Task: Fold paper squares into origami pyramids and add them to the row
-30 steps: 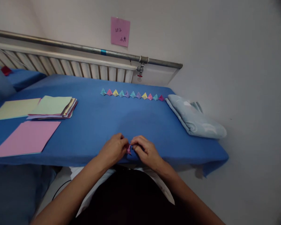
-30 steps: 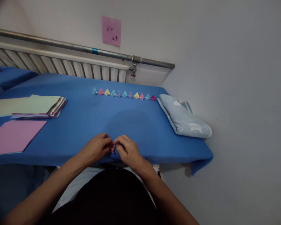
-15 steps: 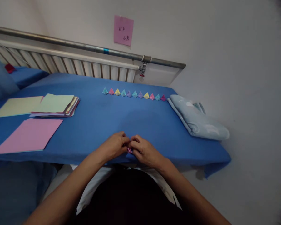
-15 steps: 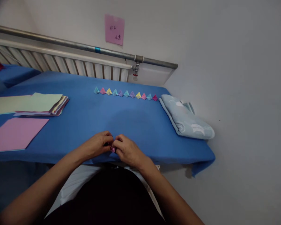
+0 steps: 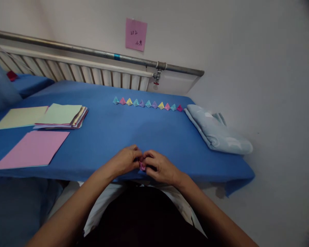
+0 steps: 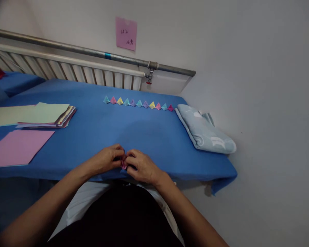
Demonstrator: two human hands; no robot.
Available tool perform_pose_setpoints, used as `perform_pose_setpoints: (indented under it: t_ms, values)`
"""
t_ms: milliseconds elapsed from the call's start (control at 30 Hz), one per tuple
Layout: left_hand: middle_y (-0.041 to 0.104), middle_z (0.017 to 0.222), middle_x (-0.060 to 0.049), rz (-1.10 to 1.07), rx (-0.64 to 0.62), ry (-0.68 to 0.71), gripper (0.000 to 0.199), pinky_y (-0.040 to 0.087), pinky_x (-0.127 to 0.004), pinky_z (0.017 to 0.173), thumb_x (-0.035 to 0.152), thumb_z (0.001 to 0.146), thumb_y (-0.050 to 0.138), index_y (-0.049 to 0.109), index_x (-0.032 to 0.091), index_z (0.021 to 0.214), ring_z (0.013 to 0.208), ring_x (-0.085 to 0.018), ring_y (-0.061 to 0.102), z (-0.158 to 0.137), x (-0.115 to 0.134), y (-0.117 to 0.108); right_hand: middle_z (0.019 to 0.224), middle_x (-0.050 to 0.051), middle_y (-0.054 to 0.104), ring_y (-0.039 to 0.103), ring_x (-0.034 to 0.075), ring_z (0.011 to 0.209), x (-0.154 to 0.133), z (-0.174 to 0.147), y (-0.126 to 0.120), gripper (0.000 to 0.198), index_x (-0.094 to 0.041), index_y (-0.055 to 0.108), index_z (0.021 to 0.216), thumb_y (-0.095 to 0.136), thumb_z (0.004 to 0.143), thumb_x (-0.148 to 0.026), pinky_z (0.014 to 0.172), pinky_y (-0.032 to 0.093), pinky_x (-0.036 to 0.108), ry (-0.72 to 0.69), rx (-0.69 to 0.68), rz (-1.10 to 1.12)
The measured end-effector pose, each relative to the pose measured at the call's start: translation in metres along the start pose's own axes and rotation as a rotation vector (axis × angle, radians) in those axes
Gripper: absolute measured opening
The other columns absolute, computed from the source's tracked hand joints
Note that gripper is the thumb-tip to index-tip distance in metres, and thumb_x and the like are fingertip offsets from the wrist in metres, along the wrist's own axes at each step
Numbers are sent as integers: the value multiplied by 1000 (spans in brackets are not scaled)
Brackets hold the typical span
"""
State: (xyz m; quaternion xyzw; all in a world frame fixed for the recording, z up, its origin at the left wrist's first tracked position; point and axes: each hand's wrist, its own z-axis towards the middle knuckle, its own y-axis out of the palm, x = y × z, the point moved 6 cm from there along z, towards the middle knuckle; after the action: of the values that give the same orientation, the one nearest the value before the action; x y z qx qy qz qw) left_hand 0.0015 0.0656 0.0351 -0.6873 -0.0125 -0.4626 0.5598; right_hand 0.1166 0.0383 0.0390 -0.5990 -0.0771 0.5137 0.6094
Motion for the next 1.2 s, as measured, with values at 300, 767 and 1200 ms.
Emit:
perform_pose_setpoints:
  t_ms: [300,767,1200]
  values:
    - [55,101,-3,-1,185,21,18,43,-33,87,11,78,52,57,22,92,96,-18,53,-36,4,2,97,5,59,56,16,92,-1,-3,5,16,-20,64,90,54,84,-11,84,46,31,7,72,-13]
    - [55,95,-2,132,147,19,7,40,-34,81,20,82,60,61,22,87,89,-19,52,-30,-4,17,95,2,59,56,15,89,0,-2,6,17,-22,63,88,60,78,-8,81,45,30,46,43,-45]
    - [56,90,-1,40,182,7,5,40,-32,79,20,83,56,59,20,79,86,-17,52,-32,-3,14,92,3,59,55,16,89,-3,-5,6,14,-20,62,85,57,81,-7,83,44,32,105,77,-12]
